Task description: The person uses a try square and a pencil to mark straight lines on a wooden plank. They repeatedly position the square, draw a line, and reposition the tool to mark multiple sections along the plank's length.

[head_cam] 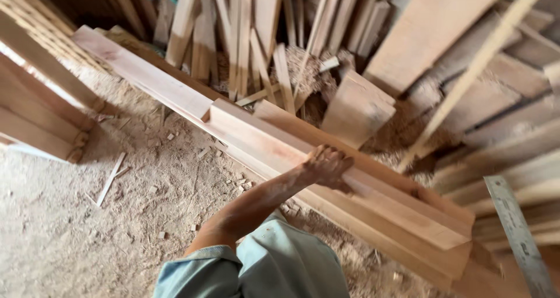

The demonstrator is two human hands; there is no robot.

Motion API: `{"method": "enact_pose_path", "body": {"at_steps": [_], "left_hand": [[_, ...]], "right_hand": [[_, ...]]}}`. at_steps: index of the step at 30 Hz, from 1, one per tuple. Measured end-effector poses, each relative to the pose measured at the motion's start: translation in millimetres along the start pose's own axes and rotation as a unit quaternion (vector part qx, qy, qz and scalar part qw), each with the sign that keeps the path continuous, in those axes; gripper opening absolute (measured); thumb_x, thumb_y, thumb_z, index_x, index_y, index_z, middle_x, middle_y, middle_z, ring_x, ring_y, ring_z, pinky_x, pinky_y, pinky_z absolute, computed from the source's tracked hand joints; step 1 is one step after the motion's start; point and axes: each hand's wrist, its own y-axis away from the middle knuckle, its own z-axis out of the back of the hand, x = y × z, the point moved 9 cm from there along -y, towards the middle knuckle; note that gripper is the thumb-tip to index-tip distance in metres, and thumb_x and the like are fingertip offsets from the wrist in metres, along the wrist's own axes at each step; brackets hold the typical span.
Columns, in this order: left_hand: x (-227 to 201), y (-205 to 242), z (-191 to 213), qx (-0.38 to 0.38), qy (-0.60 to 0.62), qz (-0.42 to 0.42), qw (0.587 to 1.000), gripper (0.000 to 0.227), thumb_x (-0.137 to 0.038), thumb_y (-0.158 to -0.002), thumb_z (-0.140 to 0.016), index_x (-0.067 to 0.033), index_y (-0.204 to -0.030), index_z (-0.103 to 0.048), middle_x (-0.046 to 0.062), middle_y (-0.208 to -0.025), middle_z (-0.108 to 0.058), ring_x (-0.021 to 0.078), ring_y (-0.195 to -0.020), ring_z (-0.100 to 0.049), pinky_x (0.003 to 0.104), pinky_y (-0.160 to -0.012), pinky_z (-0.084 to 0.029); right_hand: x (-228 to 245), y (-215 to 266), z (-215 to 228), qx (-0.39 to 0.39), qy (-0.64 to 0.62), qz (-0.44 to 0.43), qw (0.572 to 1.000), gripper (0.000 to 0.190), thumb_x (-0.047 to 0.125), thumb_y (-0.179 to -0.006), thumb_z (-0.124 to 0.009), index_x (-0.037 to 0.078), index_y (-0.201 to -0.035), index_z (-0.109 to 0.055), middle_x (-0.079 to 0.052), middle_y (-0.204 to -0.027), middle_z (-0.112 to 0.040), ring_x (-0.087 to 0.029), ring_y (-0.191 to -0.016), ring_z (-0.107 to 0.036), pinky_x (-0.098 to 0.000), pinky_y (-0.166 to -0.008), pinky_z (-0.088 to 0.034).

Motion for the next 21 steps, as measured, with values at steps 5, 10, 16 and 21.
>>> {"method": "enact_pose_path", "body": {"at_steps": [5,10,16,21], "left_hand": [[29.7,36.0,35.6,-0.035,-0.040,-0.084,0.995,0.117,-0.088,-0.056,-0.071,-0.0026,-0.134,-0.058,0.021,-0.135,-0.058,0.0428,-0.129,-0.047,0.061,-0.111,-0.032],[63.1,44.7,-22.4,0.158,-0.011,0.016,0.987,0.123,-0.083,-0.061,-0.070,-0.0077,-0.154,-0.042,0.017,-0.153,-0.043,0.0367,-0.140,-0.033,0.050,-0.118,-0.021],[123.1,90.9,-7.5,0.086,-0.058,-0.017,0.994,0.114,-0.087,-0.072,-0.066,-0.0094,-0.154,-0.044,0.012,-0.160,-0.043,0.0333,-0.147,-0.033,0.049,-0.124,-0.020],[248.7,141.4,64.8,0.132,-0.143,0.076,0.978,0.115,-0.071,-0.062,-0.082,-0.0128,-0.153,-0.043,0.012,-0.159,-0.042,0.0347,-0.145,-0.036,0.055,-0.117,-0.028]], "right_hand": [[-21.7,-19.1,-50.5,0.023,0.023,-0.020,0.999,0.038,0.019,-0.093,-0.060,0.000,-0.125,-0.056,-0.017,-0.095,-0.059,-0.022,-0.071,-0.052,-0.0322,-0.061,-0.045],[-54.4,-31.3,-96.8,0.042,0.040,-0.043,0.997,0.038,0.020,-0.094,-0.061,0.000,-0.126,-0.056,-0.018,-0.098,-0.060,-0.023,-0.072,-0.053,-0.0329,-0.061,-0.046],[-96.6,-35.2,-142.3,0.063,0.074,-0.062,0.993,0.038,0.020,-0.096,-0.062,-0.001,-0.127,-0.056,-0.019,-0.101,-0.060,-0.023,-0.074,-0.054,-0.0339,-0.062,-0.047],[-101.0,-40.2,-159.4,0.061,0.092,-0.065,0.992,0.038,0.021,-0.097,-0.063,-0.001,-0.128,-0.056,-0.019,-0.104,-0.061,-0.023,-0.075,-0.054,-0.0347,-0.062,-0.047]]}}
